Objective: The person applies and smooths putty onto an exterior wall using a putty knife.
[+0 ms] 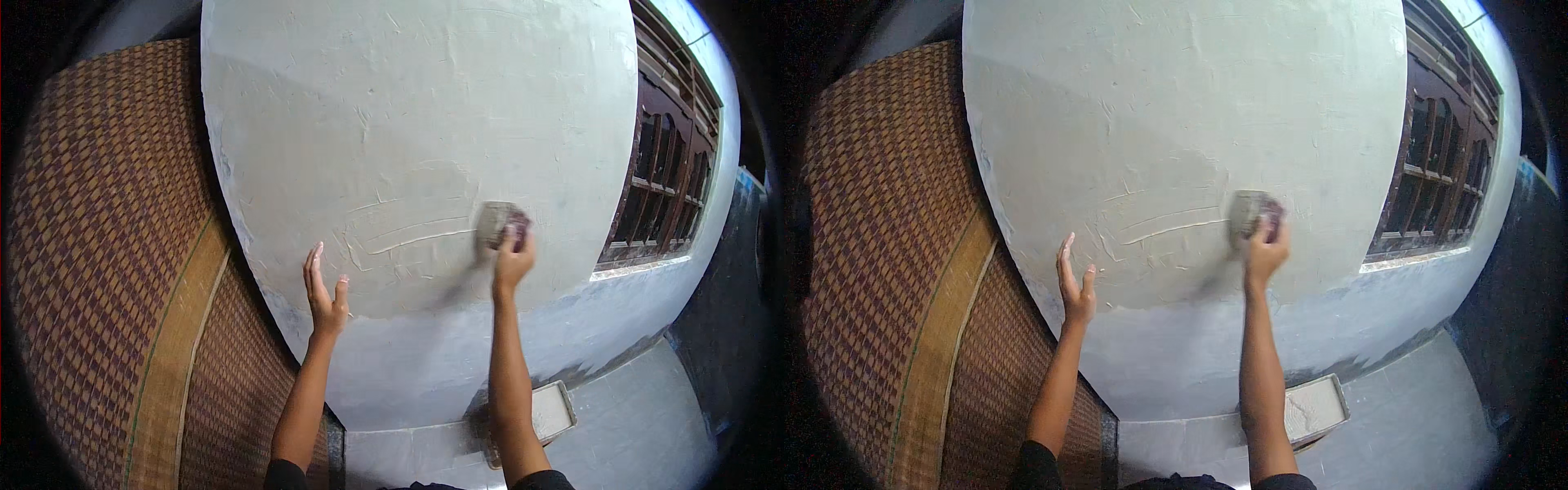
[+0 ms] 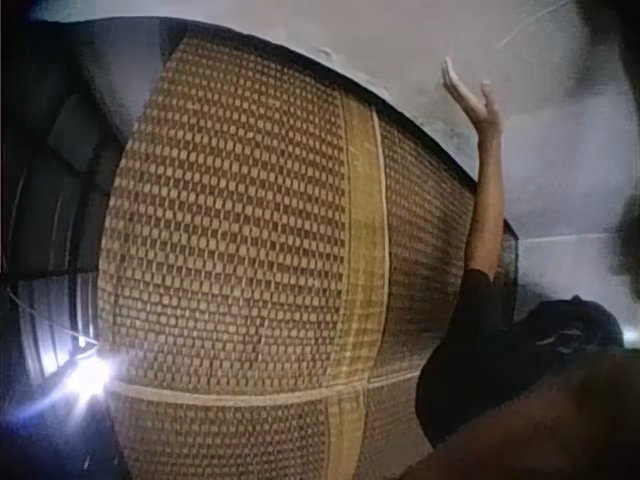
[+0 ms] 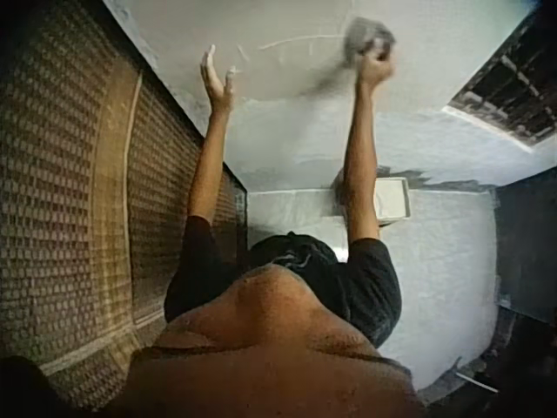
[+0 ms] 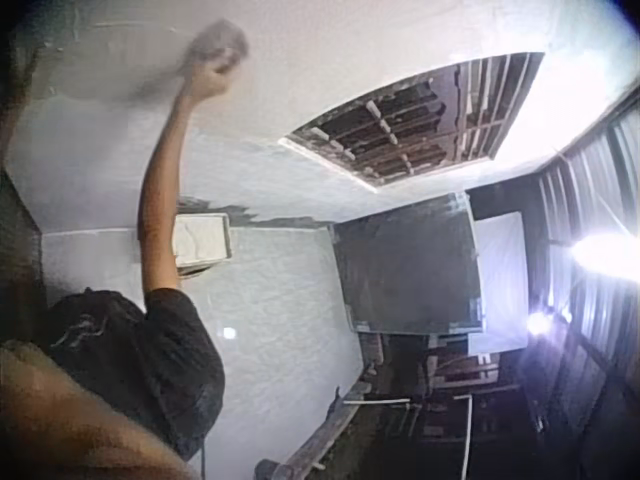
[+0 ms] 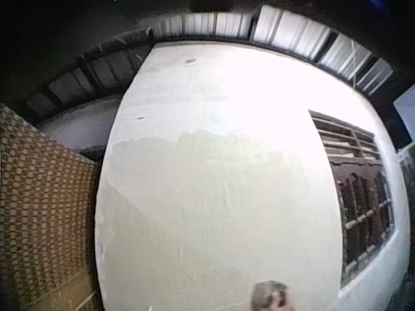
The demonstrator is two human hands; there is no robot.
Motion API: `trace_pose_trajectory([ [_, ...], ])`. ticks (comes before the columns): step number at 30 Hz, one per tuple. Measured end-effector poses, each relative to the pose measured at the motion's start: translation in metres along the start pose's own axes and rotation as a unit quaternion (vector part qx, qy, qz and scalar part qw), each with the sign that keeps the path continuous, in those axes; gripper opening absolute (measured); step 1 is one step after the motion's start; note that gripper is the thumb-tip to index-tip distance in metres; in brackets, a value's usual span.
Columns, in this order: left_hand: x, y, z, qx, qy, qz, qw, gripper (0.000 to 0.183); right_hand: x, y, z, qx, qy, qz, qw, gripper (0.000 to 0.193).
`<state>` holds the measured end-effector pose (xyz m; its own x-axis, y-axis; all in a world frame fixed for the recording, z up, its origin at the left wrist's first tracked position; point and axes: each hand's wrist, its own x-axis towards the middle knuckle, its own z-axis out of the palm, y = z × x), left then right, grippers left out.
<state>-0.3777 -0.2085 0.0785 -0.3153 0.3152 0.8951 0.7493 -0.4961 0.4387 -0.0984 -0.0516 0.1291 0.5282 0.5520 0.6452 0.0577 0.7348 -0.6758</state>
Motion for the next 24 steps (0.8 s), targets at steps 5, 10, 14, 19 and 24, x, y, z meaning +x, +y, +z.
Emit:
trace_pose_trajectory([
  [5, 0.0, 0.002, -0.001, 0.01, -0.004, 0.004, 1.0, 0.062, -0.029, -0.01, 0.004, 0.075, -0.029, -0.06, 0.995, 0.026],
  [10, -0.003, 0.004, 0.01, -0.008, 0.004, -0.018, 1.0, 0.061, -0.133, -0.022, 0.082, 0.073, -0.285, -0.144, 0.945, 0.022],
  [14, -0.004, -0.002, 0.005, -0.003, 0.004, -0.01, 1.0, 0.061, -0.094, -0.012, 0.079, 0.025, -0.209, -0.1, 0.973, 0.024],
  [19, -0.007, -0.003, 0.004, 0.005, -0.005, -0.021, 1.0, 0.061, 0.012, 0.027, -0.025, 0.04, 0.026, -0.008, 0.999, 0.021],
  [24, -0.01, -0.012, 0.002, 0.006, -0.004, -0.021, 1.0, 0.061, -0.019, 0.023, -0.018, 0.071, 0.021, -0.023, 0.997, 0.022],
])
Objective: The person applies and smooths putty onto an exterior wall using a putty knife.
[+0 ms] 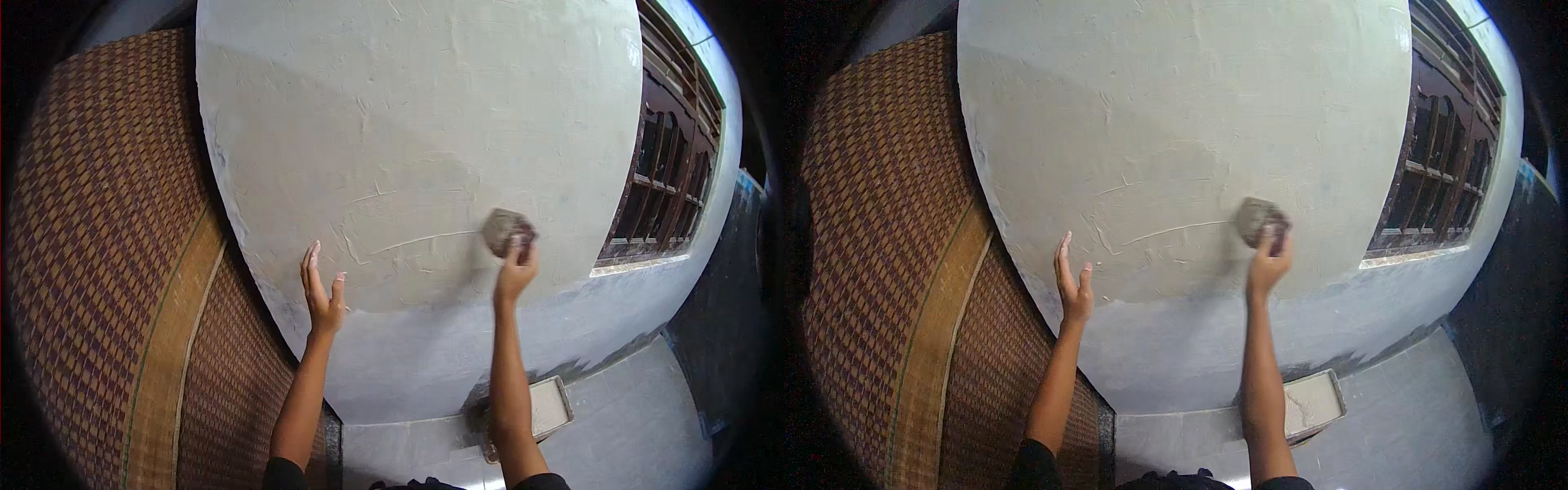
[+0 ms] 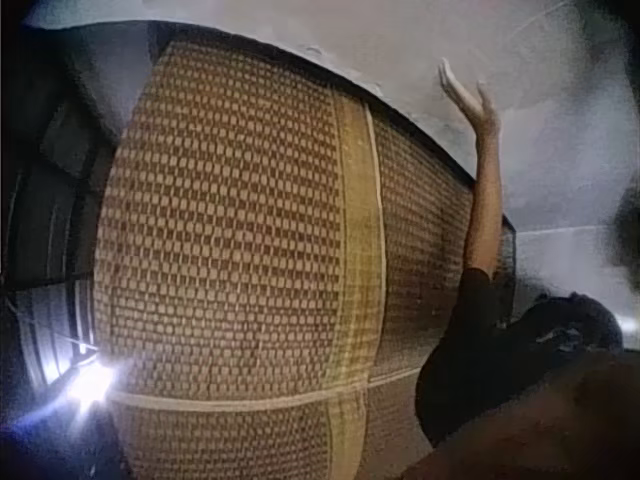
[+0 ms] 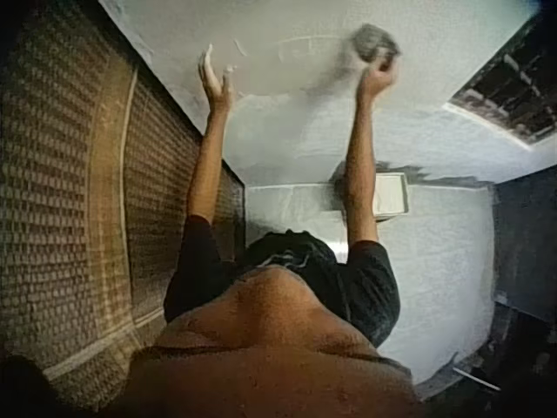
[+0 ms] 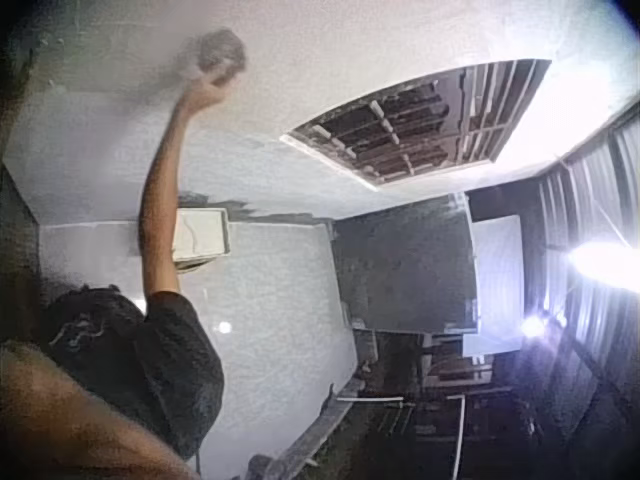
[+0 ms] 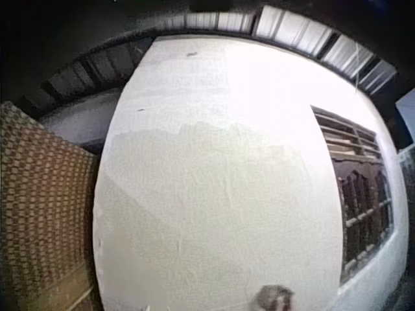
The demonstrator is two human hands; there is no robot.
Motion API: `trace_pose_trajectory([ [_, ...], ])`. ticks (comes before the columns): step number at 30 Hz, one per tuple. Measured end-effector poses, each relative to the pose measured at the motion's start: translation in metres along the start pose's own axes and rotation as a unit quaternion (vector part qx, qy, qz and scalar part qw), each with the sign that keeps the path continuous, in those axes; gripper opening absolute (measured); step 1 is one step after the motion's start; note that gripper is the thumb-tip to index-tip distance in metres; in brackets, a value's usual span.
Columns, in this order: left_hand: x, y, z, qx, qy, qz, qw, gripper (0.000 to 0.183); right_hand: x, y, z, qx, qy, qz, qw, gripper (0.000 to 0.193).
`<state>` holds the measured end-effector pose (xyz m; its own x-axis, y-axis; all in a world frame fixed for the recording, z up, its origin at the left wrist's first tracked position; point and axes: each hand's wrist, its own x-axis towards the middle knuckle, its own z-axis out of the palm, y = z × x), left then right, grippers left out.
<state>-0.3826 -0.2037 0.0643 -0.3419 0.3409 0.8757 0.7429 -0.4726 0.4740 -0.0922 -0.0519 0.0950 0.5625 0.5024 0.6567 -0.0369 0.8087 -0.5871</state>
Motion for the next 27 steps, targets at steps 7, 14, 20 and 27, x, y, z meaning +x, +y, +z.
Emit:
trace_pose_trajectory([
  [7, -0.001, -0.003, 0.002, 0.011, 0.009, -0.002, 1.0, 0.06, -0.13, -0.017, 0.095, -0.024, -0.3, -0.108, 0.947, 0.025],
  [14, -0.001, -0.012, -0.005, 0.025, 0.005, 0.0, 1.0, 0.06, -0.014, 0.005, 0.022, -0.073, -0.1, -0.009, 0.992, 0.026],
  [20, -0.007, -0.013, 0.0, 0.031, -0.012, -0.009, 0.999, 0.059, 0.036, 0.028, -0.052, -0.033, 0.072, 0.028, 0.996, 0.027],
  [27, -0.008, -0.013, 0.006, 0.02, -0.006, -0.006, 1.0, 0.059, -0.107, -0.017, 0.07, -0.016, -0.256, -0.088, 0.963, 0.023],
])
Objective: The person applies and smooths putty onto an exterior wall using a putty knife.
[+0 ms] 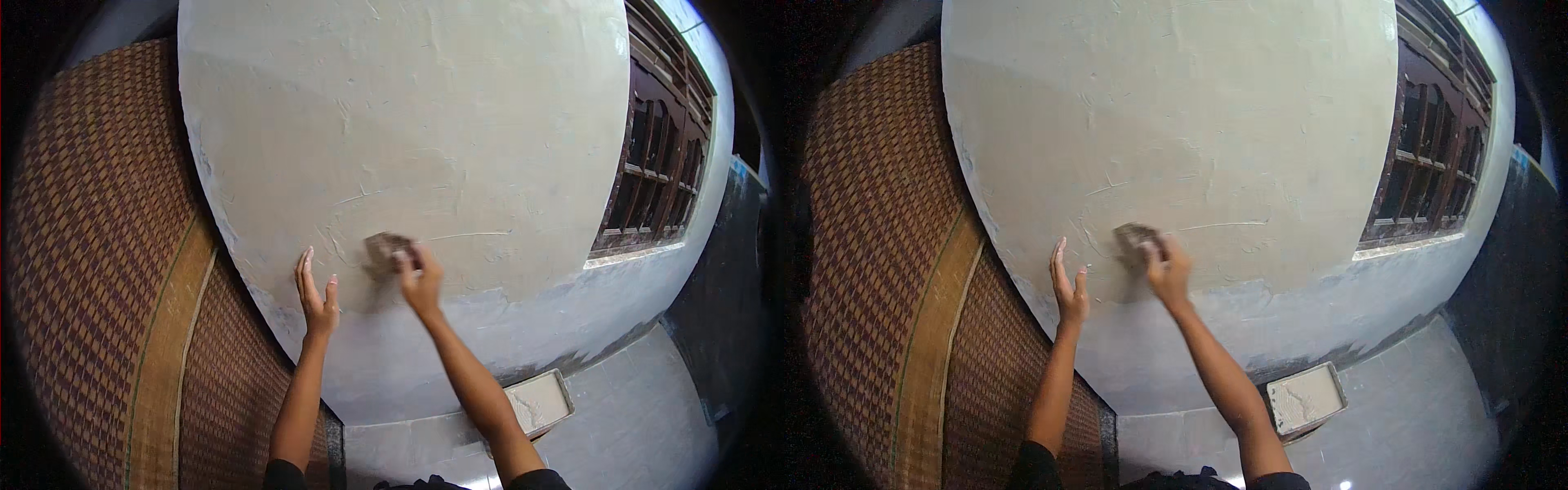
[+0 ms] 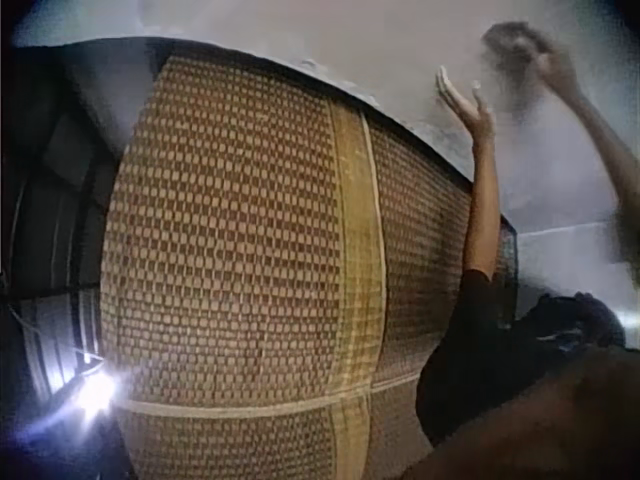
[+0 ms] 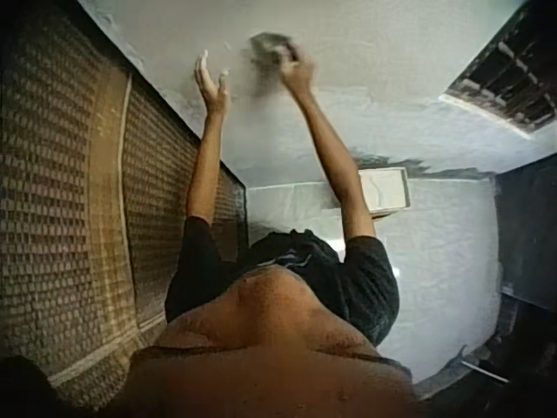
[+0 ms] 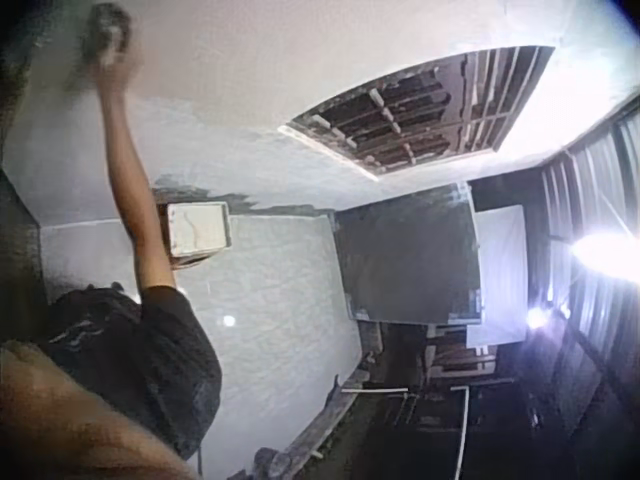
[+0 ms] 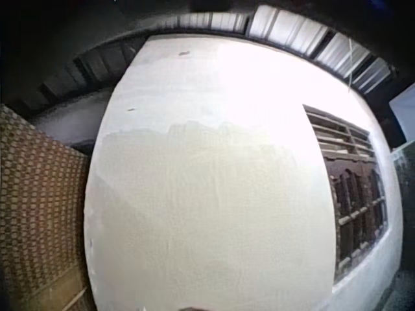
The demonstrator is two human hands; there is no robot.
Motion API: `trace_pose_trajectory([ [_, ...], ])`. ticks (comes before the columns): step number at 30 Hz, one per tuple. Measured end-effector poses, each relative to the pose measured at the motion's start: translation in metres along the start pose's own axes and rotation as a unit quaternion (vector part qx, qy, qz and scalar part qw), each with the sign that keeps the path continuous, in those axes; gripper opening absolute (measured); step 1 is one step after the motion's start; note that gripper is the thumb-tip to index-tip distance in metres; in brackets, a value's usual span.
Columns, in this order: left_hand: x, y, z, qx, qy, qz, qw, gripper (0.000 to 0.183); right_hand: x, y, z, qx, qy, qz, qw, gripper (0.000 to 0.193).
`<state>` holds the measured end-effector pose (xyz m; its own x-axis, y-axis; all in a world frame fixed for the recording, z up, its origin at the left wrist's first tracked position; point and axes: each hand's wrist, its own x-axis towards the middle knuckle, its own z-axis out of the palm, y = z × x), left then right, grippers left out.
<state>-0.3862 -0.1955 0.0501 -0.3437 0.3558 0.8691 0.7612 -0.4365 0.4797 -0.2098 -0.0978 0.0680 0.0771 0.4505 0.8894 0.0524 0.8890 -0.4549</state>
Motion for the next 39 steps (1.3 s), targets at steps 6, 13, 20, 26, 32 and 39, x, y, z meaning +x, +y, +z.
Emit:
trace_pose_trajectory([
  [6, 0.001, -0.001, 0.002, -0.005, 0.003, 0.006, 1.0, 0.059, 0.009, 0.02, -0.005, -0.023, 0.039, 0.043, 0.998, 0.021],
  [13, -0.002, -0.005, -0.001, 0.007, -0.011, 0.006, 1.0, 0.058, 0.045, 0.074, -0.174, 0.035, 0.303, 0.137, 0.942, 0.027],
  [20, -0.007, -0.007, 0.001, 0.004, -0.018, -0.002, 1.0, 0.059, 0.003, 0.034, -0.066, -0.042, 0.044, 0.078, 0.995, 0.024],
  [26, -0.007, -0.01, 0.003, 0.018, -0.019, 0.005, 1.0, 0.06, 0.0, 0.026, -0.021, -0.012, -0.001, 0.085, 0.996, 0.025],
  [32, -0.005, -0.005, -0.003, 0.007, -0.018, 0.011, 1.0, 0.06, 0.037, 0.098, -0.182, -0.031, 0.289, 0.167, 0.942, 0.032],
  [39, -0.008, -0.003, -0.001, 0.011, -0.02, 0.008, 1.0, 0.06, 0.015, 0.039, -0.102, -0.033, 0.145, 0.116, 0.982, 0.03],
])
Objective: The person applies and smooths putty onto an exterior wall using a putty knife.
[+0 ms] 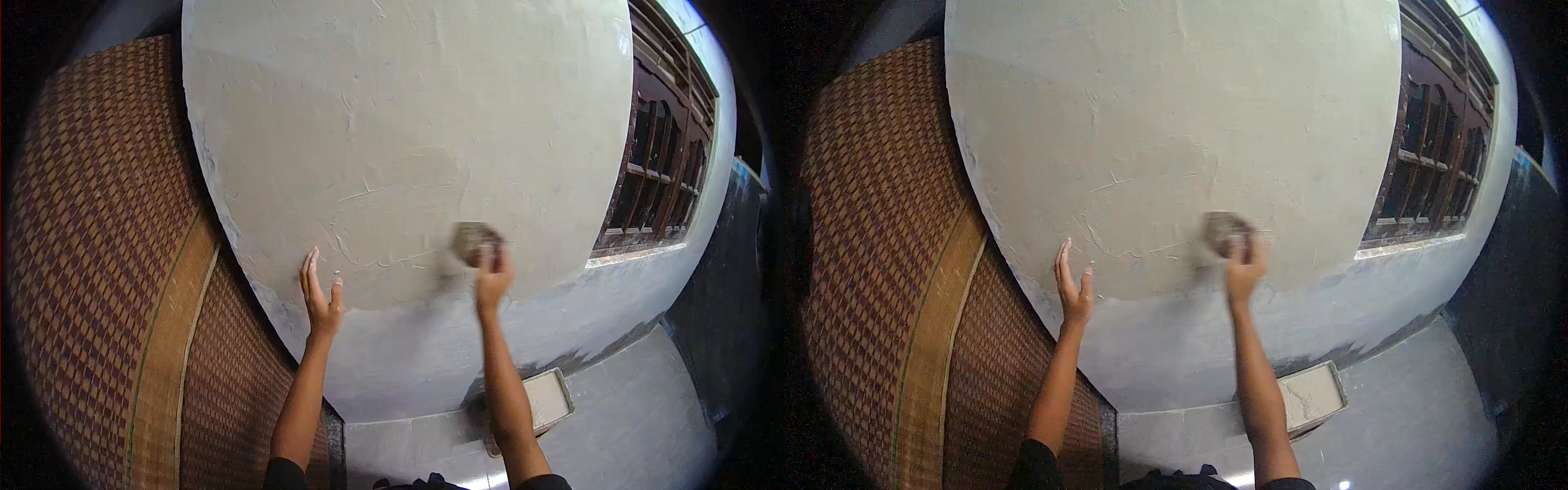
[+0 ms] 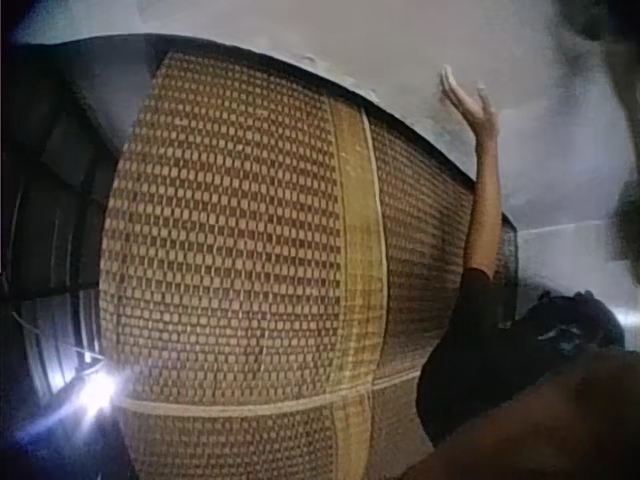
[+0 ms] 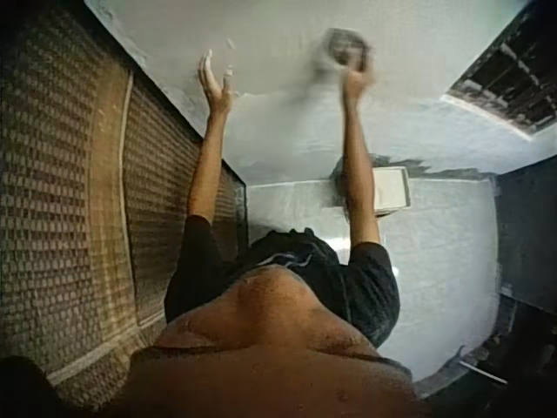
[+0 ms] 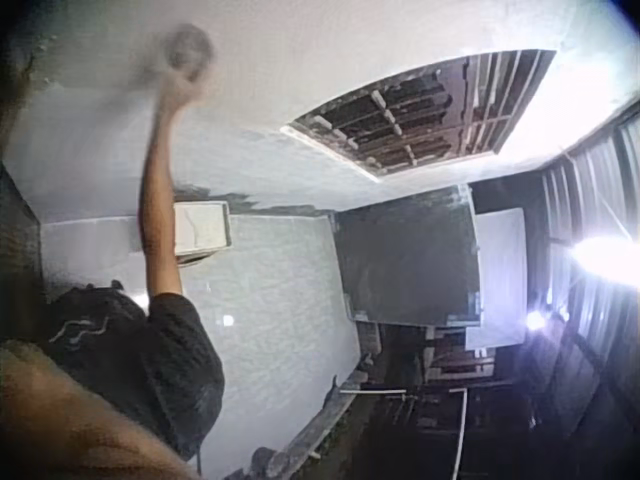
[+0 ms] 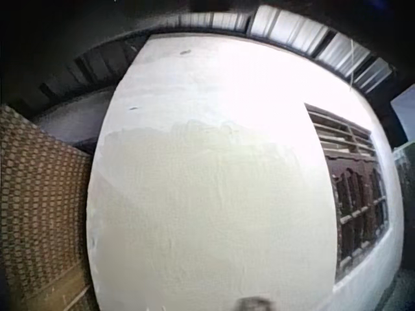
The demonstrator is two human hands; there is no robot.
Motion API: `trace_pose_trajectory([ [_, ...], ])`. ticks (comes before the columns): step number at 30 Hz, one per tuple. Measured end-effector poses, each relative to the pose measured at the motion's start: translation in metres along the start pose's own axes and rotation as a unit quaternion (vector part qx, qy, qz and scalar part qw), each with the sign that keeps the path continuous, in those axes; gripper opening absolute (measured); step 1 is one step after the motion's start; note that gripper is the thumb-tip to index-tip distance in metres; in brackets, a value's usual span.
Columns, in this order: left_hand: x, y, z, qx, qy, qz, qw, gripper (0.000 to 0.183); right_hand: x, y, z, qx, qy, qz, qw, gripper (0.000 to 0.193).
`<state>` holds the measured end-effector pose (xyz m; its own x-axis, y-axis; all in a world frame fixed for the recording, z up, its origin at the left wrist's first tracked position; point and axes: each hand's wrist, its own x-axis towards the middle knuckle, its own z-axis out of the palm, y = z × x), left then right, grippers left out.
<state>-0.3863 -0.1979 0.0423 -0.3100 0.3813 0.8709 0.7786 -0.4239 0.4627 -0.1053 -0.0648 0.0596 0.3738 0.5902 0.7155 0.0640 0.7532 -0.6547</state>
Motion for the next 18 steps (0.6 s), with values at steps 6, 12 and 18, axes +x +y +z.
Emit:
trace_pose_trajectory([
  [6, -0.002, 0.004, 0.004, -0.018, 0.011, -0.003, 1.0, 0.062, -0.066, -0.047, 0.119, 0.069, -0.212, -0.11, 0.969, 0.018],
  [12, 0.002, 0.0, -0.009, -0.003, 0.012, -0.011, 1.0, 0.062, 0.029, -0.056, 0.077, -0.026, -0.073, -0.044, 0.996, 0.021],
  [18, 0.001, -0.006, -0.009, 0.005, 0.009, 0.013, 1.0, 0.062, 0.096, -0.033, -0.015, 0.074, 0.141, 0.021, 0.987, 0.024],
])
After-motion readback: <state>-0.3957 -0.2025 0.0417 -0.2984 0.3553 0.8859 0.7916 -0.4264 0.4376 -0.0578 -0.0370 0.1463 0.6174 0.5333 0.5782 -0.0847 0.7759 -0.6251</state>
